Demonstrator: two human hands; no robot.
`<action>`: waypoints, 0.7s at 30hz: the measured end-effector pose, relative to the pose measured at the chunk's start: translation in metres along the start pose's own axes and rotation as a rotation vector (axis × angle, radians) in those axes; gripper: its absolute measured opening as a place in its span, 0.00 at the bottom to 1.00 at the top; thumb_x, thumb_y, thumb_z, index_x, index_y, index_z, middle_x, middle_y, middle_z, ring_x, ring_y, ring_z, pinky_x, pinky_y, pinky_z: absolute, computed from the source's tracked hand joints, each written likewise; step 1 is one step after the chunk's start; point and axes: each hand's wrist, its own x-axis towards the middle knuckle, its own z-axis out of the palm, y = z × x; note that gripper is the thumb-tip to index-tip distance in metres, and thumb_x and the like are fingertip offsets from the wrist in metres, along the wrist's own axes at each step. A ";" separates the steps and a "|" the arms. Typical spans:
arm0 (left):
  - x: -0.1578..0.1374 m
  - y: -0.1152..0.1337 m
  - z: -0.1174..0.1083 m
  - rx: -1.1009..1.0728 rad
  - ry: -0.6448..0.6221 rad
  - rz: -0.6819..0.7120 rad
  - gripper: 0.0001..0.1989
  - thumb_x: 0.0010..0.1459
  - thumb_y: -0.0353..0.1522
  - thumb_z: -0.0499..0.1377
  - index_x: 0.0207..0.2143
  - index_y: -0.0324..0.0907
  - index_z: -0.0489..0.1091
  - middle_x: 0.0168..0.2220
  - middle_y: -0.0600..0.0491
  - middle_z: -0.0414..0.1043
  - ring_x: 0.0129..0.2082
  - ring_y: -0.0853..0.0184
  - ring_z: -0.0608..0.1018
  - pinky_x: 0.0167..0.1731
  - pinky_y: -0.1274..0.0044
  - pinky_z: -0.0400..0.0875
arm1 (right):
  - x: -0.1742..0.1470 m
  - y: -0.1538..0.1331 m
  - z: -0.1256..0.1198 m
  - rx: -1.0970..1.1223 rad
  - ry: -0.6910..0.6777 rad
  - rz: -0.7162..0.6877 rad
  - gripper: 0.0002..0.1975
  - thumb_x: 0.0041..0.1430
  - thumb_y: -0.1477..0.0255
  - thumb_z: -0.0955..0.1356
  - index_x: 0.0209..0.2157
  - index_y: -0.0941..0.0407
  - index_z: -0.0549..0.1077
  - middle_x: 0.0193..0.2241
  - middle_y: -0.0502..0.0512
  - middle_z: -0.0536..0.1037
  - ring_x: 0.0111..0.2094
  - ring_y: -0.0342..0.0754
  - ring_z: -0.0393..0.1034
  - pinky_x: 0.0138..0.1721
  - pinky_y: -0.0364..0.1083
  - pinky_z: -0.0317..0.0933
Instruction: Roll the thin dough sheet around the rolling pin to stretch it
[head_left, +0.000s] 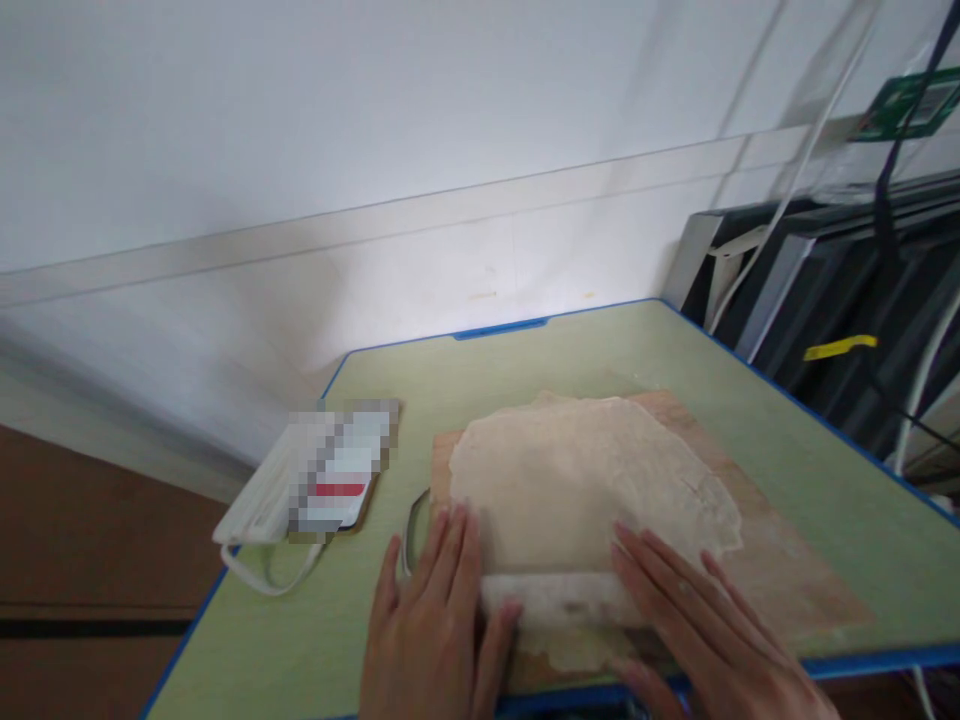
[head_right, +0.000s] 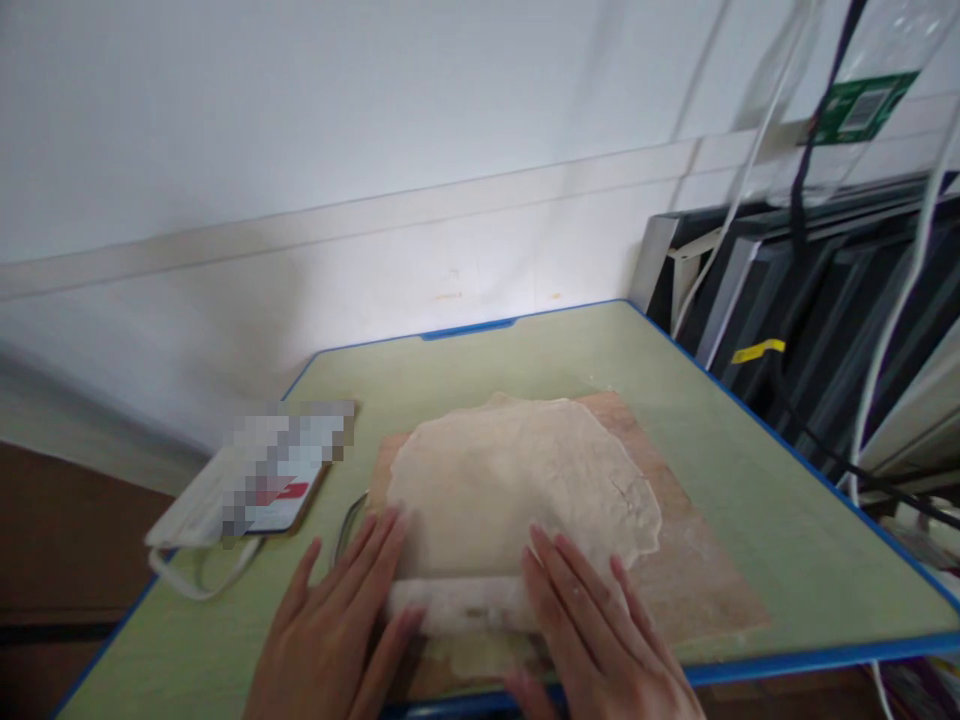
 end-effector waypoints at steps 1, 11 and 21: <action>-0.007 -0.001 0.001 0.005 0.016 0.027 0.25 0.62 0.37 0.48 0.58 0.33 0.59 0.58 0.44 0.62 0.56 0.59 0.68 0.59 0.62 0.49 | -0.003 0.000 -0.002 -0.001 0.010 -0.018 0.25 0.59 0.60 0.61 0.55 0.58 0.64 0.44 0.54 0.77 0.41 0.48 0.75 0.37 0.45 0.69; 0.039 0.001 -0.006 -0.164 -0.116 -0.169 0.19 0.63 0.34 0.47 0.53 0.42 0.66 0.56 0.48 0.65 0.56 0.58 0.67 0.53 0.60 0.62 | 0.017 -0.002 0.008 0.012 -0.084 0.150 0.22 0.63 0.62 0.57 0.50 0.62 0.67 0.49 0.59 0.74 0.49 0.53 0.70 0.43 0.54 0.69; -0.013 -0.009 -0.004 -0.142 0.039 0.057 0.19 0.61 0.35 0.50 0.54 0.42 0.63 0.56 0.49 0.65 0.54 0.63 0.70 0.44 0.71 0.68 | -0.001 -0.003 -0.004 0.143 -0.057 0.116 0.14 0.62 0.68 0.61 0.45 0.58 0.71 0.46 0.56 0.77 0.45 0.50 0.73 0.42 0.52 0.71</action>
